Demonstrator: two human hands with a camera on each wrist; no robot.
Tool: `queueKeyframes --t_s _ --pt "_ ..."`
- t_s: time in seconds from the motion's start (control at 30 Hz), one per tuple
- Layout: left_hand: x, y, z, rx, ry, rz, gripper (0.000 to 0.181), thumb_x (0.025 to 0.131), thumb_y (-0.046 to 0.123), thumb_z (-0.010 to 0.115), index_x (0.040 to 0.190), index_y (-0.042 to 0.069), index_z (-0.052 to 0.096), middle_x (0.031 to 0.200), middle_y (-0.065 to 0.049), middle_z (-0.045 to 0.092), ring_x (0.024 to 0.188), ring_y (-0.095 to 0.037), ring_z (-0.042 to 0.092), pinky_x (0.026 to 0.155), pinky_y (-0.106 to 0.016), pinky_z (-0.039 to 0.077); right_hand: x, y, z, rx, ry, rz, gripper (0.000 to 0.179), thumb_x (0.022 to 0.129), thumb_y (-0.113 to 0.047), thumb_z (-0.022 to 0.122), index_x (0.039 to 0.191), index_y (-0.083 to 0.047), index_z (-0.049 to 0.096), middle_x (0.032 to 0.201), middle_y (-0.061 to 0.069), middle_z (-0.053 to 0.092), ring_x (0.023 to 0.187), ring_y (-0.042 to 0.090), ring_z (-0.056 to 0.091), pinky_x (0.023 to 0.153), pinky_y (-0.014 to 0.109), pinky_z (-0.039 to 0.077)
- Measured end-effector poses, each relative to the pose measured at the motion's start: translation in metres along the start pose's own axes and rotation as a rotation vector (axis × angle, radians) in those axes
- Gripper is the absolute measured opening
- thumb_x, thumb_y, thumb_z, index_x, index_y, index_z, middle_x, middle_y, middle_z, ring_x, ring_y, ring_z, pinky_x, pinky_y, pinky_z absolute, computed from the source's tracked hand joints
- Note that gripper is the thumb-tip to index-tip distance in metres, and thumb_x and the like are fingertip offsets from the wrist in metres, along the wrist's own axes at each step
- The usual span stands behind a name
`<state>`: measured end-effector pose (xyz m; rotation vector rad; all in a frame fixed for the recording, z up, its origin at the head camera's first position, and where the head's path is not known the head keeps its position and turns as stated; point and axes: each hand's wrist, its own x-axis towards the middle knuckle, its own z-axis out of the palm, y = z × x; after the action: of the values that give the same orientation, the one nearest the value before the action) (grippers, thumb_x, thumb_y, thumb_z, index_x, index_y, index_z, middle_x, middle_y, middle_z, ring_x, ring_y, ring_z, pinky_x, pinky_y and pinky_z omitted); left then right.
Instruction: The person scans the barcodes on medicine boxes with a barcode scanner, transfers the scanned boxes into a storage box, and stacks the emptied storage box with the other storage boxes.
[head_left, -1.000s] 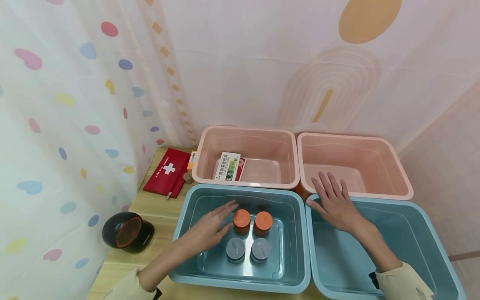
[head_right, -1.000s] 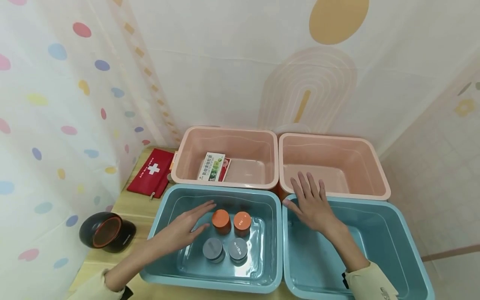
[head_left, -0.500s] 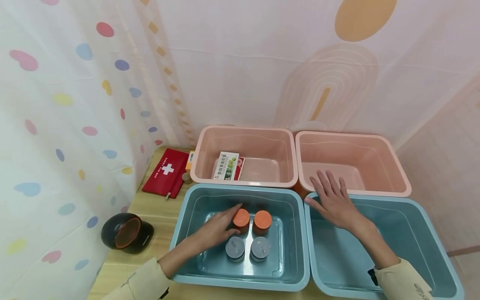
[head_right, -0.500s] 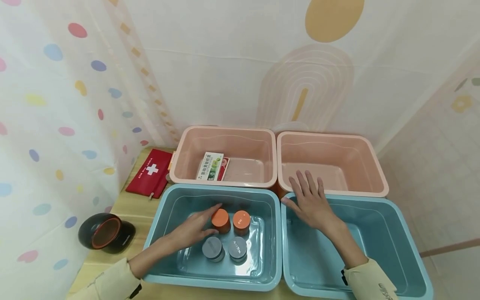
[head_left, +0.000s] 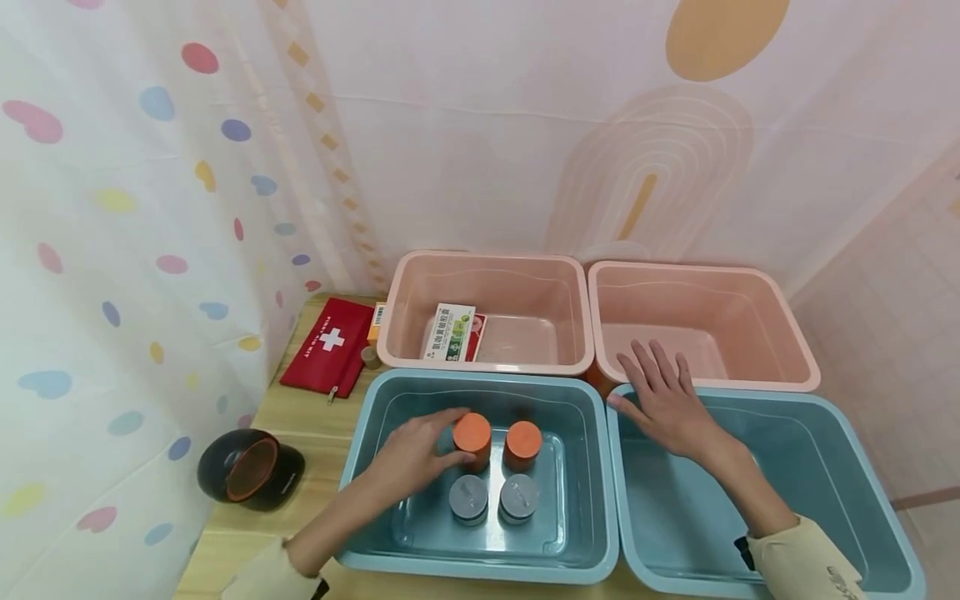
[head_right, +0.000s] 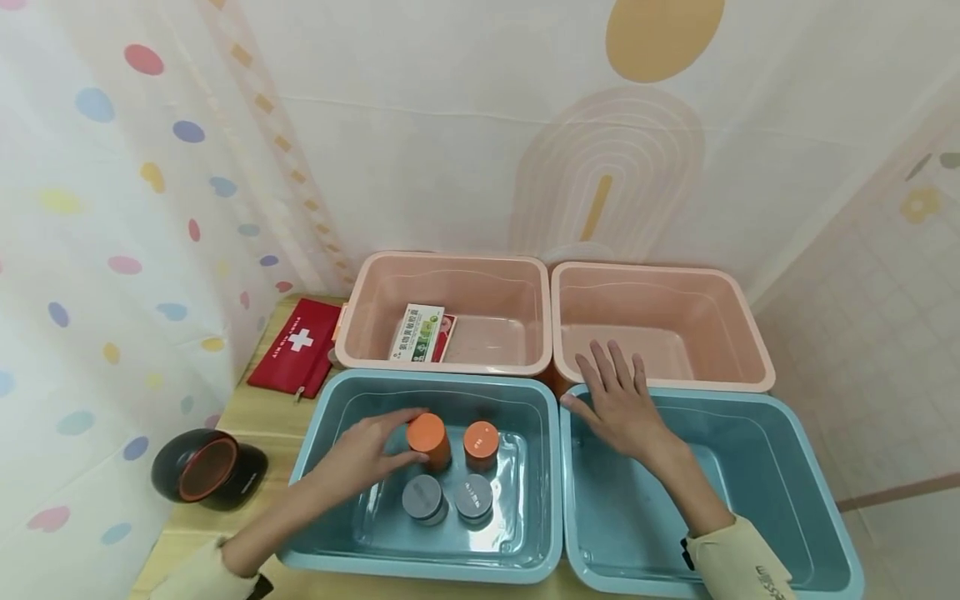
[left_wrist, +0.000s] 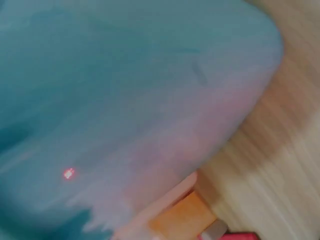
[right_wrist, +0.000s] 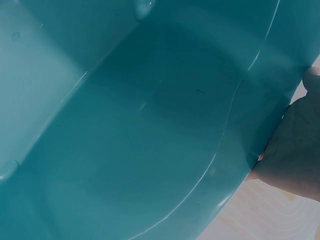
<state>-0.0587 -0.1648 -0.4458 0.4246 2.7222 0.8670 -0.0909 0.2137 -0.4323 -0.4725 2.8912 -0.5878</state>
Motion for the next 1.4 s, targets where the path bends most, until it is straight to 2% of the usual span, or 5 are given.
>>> queueKeyframes --t_s 0.3,0.53,0.83,1.13,1.4 --pt "-0.053 -0.007 -0.053 -0.309 0.268 -0.016 0.07 0.095 0.028 0.088 0.158 0.02 0.061 0.157 -0.01 0.065 0.148 -0.041 0.057 0.113 -0.08 0.042 -0.001 0.0 0.002 0.023 -0.001 0.002 0.078 0.109 -0.037 0.065 0.168 0.005 0.035 0.179 0.031 0.017 0.166 0.055 0.006 0.131 0.076 -0.003" --pt "-0.101 -0.031 -0.074 -0.521 0.574 -0.032 0.066 0.094 -0.009 0.08 0.155 0.006 0.059 0.157 0.004 0.065 0.141 -0.003 0.061 0.112 -0.011 0.046 0.001 -0.001 0.003 0.023 0.002 -0.011 0.076 0.109 -0.035 0.065 0.168 0.004 0.035 0.179 0.032 0.018 0.166 0.055 0.007 0.131 0.076 -0.002" --pt "-0.127 -0.077 -0.062 -0.785 0.917 -0.248 0.066 0.084 -0.031 0.073 0.142 -0.002 0.064 0.137 0.011 0.076 0.122 0.003 0.071 0.097 -0.007 0.052 0.001 0.0 0.0 0.016 0.002 -0.005 0.075 0.11 -0.034 0.064 0.168 0.004 0.035 0.178 0.032 0.019 0.166 0.055 0.007 0.131 0.076 -0.002" --pt "-0.122 -0.1 -0.027 -0.766 0.997 -0.412 0.064 0.088 -0.02 0.08 0.145 0.001 0.063 0.127 0.015 0.068 0.114 0.002 0.065 0.095 -0.001 0.049 0.001 0.002 0.001 0.011 0.004 -0.005 0.075 0.11 -0.034 0.064 0.167 0.005 0.036 0.178 0.032 0.019 0.166 0.055 0.007 0.131 0.076 -0.002" --pt "-0.118 -0.1 -0.019 -0.481 0.928 -0.572 0.061 0.091 0.006 0.09 0.145 0.009 0.062 0.121 0.026 0.05 0.115 0.004 0.053 0.099 0.002 0.043 0.0 0.002 0.0 0.007 0.005 -0.011 0.074 0.11 -0.035 0.063 0.167 0.004 0.036 0.178 0.032 0.02 0.166 0.055 0.007 0.131 0.076 -0.002"
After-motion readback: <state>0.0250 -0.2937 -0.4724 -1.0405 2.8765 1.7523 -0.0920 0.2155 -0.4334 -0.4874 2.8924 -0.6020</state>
